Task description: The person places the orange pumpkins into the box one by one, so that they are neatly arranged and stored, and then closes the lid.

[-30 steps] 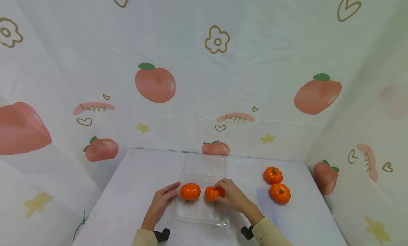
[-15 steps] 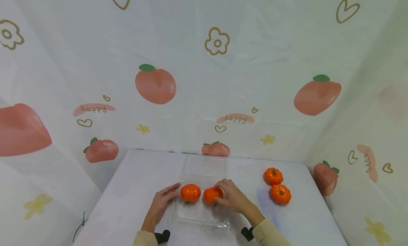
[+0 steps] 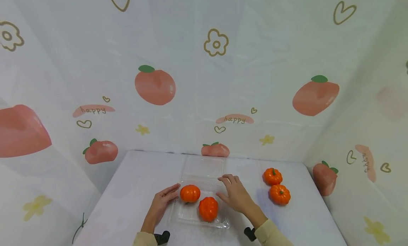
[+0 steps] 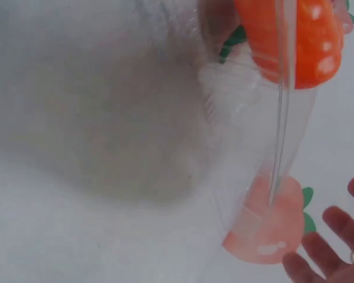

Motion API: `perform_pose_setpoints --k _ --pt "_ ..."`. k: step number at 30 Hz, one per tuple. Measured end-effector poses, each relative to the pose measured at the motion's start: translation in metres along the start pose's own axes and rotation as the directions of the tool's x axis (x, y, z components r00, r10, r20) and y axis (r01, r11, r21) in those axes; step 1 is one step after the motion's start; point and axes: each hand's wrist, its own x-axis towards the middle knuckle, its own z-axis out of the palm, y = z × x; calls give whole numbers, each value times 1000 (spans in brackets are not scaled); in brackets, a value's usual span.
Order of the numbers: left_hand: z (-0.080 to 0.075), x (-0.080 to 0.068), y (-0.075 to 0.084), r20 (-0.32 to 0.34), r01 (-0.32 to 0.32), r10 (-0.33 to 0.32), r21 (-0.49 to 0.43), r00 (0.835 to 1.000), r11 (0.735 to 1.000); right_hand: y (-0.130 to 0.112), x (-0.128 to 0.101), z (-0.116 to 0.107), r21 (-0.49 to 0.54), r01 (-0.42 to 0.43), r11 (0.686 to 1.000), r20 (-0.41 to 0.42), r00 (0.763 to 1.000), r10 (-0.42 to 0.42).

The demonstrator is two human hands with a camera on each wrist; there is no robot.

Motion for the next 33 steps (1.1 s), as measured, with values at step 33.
perform_pose_setpoints --k 33 --pt "0 2 -2 -4 18 -18 1 1000 1000 58 -20 -1 -195 -251 948 -113 966 233"
